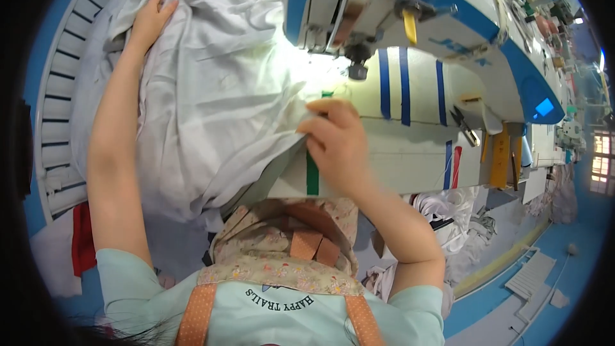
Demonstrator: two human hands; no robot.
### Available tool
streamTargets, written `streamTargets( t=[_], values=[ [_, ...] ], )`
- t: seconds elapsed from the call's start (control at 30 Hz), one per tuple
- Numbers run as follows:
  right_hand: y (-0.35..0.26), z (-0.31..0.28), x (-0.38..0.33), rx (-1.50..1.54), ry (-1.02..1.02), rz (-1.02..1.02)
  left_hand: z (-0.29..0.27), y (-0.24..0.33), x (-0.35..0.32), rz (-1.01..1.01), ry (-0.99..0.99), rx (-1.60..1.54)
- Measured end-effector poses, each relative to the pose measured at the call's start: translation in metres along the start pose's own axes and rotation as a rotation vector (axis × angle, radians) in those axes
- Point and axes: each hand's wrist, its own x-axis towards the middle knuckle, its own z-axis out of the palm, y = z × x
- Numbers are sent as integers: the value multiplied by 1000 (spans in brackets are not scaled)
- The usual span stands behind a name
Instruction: Sewing a green fabric border onto a white pillowcase using an industrial sewing machine.
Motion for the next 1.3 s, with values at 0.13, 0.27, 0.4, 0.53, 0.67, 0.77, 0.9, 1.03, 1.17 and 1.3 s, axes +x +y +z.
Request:
streamTargets(
  t=[0.13, 0.27, 0.4, 0.53, 0.67, 0.77, 0.9, 1.03, 1.17, 1.3],
  values=[
    [6, 7, -6, -30, 51, -36, -65, 102, -144, 300, 33, -92],
    [8, 11, -5, -78, 102, -78, -71, 145, -329, 466, 46, -59],
    [-11, 9, -17, -14, 287, 40, -41, 128, -417, 37, 30, -112],
    [-51, 43, -89, 295, 449, 99, -24, 117, -438, -39, 84, -66],
    [-75, 98, -145, 681, 123, 465, -20, 106, -449, -123, 114, -143],
    [-70, 128, -143, 1000, 58, 626, -25, 93, -462, -124, 132, -247],
    [-70, 153, -139, 1283, -176, 695, -47, 85, -468, -419, 164, -467],
    [-79, 174, -152, 1458, -293, 671, -65, 92, -453, -576, 181, -628],
    [-83, 177, -161, 1389, -262, 700, -71, 95, -444, 31, 192, -18],
    [-84, 169, -159, 1350, -81, 639, -73, 85, -447, -376, 108, -194]
  ],
)
